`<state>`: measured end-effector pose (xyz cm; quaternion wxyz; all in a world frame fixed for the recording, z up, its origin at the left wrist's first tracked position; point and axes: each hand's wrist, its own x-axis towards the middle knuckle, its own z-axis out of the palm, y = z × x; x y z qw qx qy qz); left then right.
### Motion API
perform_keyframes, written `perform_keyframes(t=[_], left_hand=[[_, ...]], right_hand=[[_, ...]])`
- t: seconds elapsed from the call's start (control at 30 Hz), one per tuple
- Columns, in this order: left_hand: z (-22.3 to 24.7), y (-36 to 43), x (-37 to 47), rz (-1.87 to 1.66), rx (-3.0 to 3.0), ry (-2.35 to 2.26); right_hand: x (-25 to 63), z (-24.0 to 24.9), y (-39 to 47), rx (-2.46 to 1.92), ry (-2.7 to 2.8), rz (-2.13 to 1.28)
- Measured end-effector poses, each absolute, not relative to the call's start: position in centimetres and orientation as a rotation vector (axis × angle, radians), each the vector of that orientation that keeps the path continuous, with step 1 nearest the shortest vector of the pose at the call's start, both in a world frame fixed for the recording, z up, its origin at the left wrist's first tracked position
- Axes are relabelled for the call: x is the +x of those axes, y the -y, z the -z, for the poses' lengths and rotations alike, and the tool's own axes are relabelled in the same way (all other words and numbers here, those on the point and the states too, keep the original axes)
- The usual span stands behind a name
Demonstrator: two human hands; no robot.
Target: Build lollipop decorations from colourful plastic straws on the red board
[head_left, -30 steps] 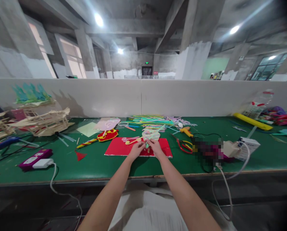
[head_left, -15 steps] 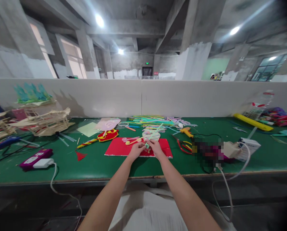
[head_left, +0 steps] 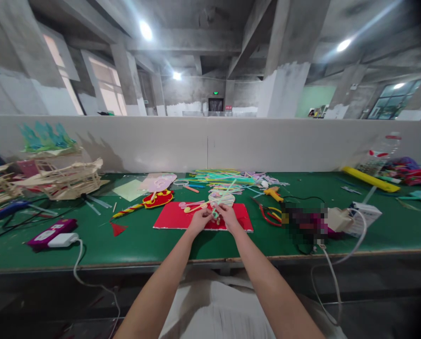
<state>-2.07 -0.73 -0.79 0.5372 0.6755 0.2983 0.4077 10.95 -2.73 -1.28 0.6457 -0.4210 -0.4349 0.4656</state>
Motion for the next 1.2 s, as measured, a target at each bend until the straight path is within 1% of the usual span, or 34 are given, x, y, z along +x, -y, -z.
perform_keyframes(t=[0.23,0.4,0.97,1.2], left_hand=[[0.79,0.31,-2.33,-1.142,1.498,-0.805],[0.59,0.31,-2.58,-1.170,1.429,-0.814],[0.55,0.65,-2.15,-1.013,1.609,-0.751],[0.38,0.76,-2.07,-1.015,1.602,-0.752]], right_hand=[[11.13,1.68,2.57,-0.983,0.988,-1.049],[11.15,2.13,2.41,-1.013,0.982,-1.057],[11.13,1.57,2.66,-0.961,1.016,-1.044],[11.15,1.55,2.72,-0.959,1.091,-1.038]])
